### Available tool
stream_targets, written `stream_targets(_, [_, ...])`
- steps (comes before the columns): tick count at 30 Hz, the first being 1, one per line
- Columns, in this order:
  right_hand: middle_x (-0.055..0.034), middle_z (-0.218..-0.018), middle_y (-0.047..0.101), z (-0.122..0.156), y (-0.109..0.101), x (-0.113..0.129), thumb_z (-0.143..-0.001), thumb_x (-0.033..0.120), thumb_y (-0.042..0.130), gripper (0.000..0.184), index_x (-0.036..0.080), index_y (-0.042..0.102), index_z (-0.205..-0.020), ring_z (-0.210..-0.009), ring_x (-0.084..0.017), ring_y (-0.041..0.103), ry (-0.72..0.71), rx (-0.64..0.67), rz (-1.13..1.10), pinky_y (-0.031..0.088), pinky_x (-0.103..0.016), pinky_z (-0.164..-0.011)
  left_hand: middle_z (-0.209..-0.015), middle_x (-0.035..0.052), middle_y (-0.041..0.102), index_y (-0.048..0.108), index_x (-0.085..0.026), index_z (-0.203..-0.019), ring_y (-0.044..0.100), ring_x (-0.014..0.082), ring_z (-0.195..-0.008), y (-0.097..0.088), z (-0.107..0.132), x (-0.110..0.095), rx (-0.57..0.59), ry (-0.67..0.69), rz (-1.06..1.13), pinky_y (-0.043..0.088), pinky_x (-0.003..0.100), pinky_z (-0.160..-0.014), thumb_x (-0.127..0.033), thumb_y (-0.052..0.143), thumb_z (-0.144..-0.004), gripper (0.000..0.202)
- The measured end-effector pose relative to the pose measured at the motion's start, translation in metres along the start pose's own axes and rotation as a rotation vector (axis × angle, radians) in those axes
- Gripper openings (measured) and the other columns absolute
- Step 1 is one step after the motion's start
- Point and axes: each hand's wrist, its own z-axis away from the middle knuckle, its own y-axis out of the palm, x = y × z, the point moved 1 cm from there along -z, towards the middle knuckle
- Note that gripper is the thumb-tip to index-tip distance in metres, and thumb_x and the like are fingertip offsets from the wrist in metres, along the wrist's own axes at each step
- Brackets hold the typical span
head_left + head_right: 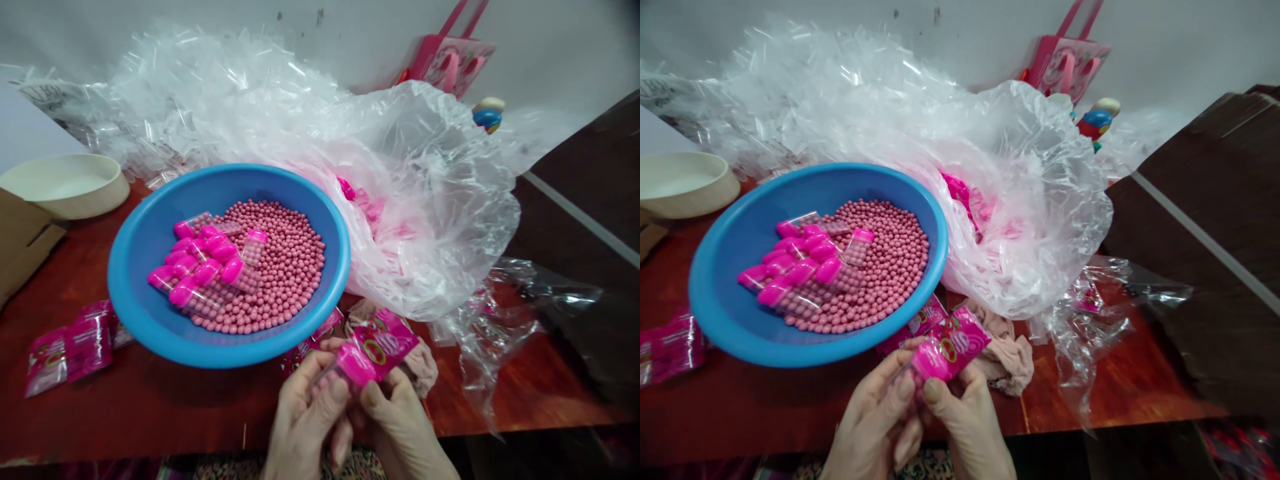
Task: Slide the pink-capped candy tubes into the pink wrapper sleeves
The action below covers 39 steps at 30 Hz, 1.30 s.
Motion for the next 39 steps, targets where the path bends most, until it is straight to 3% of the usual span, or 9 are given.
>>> stream_targets(5, [0.0025, -0.056, 0.064, -0.005, -0.014, -0.013, -0.079, 0.053, 0.069, 0.029, 0.025, 0.075, -0.085, -0.054, -0.015, 0.059, -0.082, -0.023, -0.042, 0.053, -0.032, -0.067, -0.053, 0.0034, 0.068, 0.057, -0.013, -0.122, 0.037, 0.0007, -0.031, 0.0, -0.004, -0.004, -0.084, -0.078, 0.271, 0.021, 0.013, -0.035, -0.044, 0.079, -0.071, 0.064])
stream_targets(8, [0.0005, -0.065, 0.068, -0.008, -0.016, -0.012, -0.079, 0.056, 0.067, 0.032, 0.026, 0.077, -0.082, -0.062, -0.016, 0.061, -0.201, -0.043, 0.08, 0.052, -0.031, -0.071, -0.053, 0.0034, 0.068, 0.065, -0.013, -0.112, 0.037, 0.0, -0.031, 0.001, -0.005, -0.004, -0.126, -0.087, 0.313, 0.021, 0.012, -0.035, -0.039, 0.081, -0.071, 0.051])
stream_targets(13, [0.0051, -0.052, 0.057, -0.01, -0.011, -0.016, -0.077, 0.044, 0.074, 0.022, 0.022, 0.078, -0.072, -0.049, -0.009, 0.051, -0.282, -0.062, 0.189, 0.047, -0.019, -0.056, -0.049, -0.0025, 0.064, 0.074, -0.022, -0.1, 0.04, 0.0025, -0.034, 0.002, -0.003, 0.002, -0.254, -0.062, 0.309, 0.027, 0.014, -0.036, -0.039, 0.087, -0.06, 0.045])
stream_targets(18, [-0.0019, -0.084, 0.078, -0.009, -0.007, -0.021, -0.066, 0.035, 0.085, 0.025, 0.024, 0.081, -0.088, -0.078, -0.014, 0.068, -0.22, -0.104, 0.169, 0.053, -0.018, -0.076, -0.051, -0.0061, 0.055, 0.078, -0.024, -0.09, 0.033, 0.0008, -0.037, 0.0, -0.004, 0.01, -0.305, 0.081, 0.17, 0.028, 0.013, -0.037, -0.044, 0.086, -0.06, 0.036])
stream_targets(22, [0.0017, -0.061, 0.074, -0.005, 0.0, -0.018, -0.063, 0.041, 0.086, 0.025, 0.026, 0.08, -0.081, -0.043, -0.006, 0.057, -0.082, -0.122, 0.018, 0.05, -0.015, -0.049, -0.06, -0.0034, 0.06, 0.08, -0.027, -0.09, 0.041, 0.003, -0.044, 0.0, -0.002, 0.015, -0.36, 0.267, -0.065, 0.033, 0.011, -0.039, -0.05, 0.081, -0.064, 0.035])
stream_targets(27, [0.0024, -0.056, 0.069, -0.002, 0.003, -0.009, -0.055, 0.043, 0.09, 0.03, 0.024, 0.078, -0.076, -0.047, -0.006, 0.058, 0.045, -0.094, -0.138, 0.042, -0.011, -0.042, -0.082, -0.0017, 0.076, 0.074, -0.038, -0.109, 0.061, 0.0105, -0.063, -0.001, 0.007, 0.011, -0.263, 0.462, -0.417, 0.051, 0.015, -0.062, -0.049, 0.067, -0.08, 0.032])
stream_targets(30, [0.0016, -0.061, 0.072, -0.001, 0.004, -0.004, -0.055, 0.041, 0.09, 0.029, 0.023, 0.078, -0.074, -0.052, -0.007, 0.061, 0.053, -0.079, -0.137, 0.049, -0.016, -0.055, -0.099, -0.0008, 0.077, 0.071, -0.039, -0.114, 0.064, 0.0106, -0.066, -0.01, 0.008, 0.0, -0.13, 0.571, -0.544, 0.052, 0.015, -0.061, -0.047, 0.063, -0.084, 0.032])
stream_targets(35, [-0.0013, -0.08, 0.077, 0.0, -0.005, -0.004, -0.058, 0.039, 0.089, 0.029, 0.026, 0.079, -0.082, -0.086, -0.019, 0.069, 0.018, -0.061, -0.073, 0.051, -0.029, -0.085, -0.082, -0.0013, 0.07, 0.071, -0.031, -0.113, 0.067, 0.0101, -0.063, -0.026, 0.004, -0.015, -0.043, 0.782, -0.798, 0.055, 0.015, -0.059, -0.015, 0.069, -0.082, 0.036])
stream_targets(39, [-0.0033, -0.113, 0.074, 0.002, -0.023, -0.012, -0.067, 0.043, 0.083, 0.04, 0.032, 0.074, -0.104, -0.116, -0.026, 0.061, -0.004, -0.073, 0.136, 0.047, -0.038, -0.098, -0.082, -0.0005, 0.07, 0.072, -0.028, -0.109, 0.066, 0.0101, -0.062, -0.024, 0.004, -0.013, -0.064, 0.849, -0.835, 0.055, 0.016, -0.056, -0.009, 0.07, -0.079, 0.036])
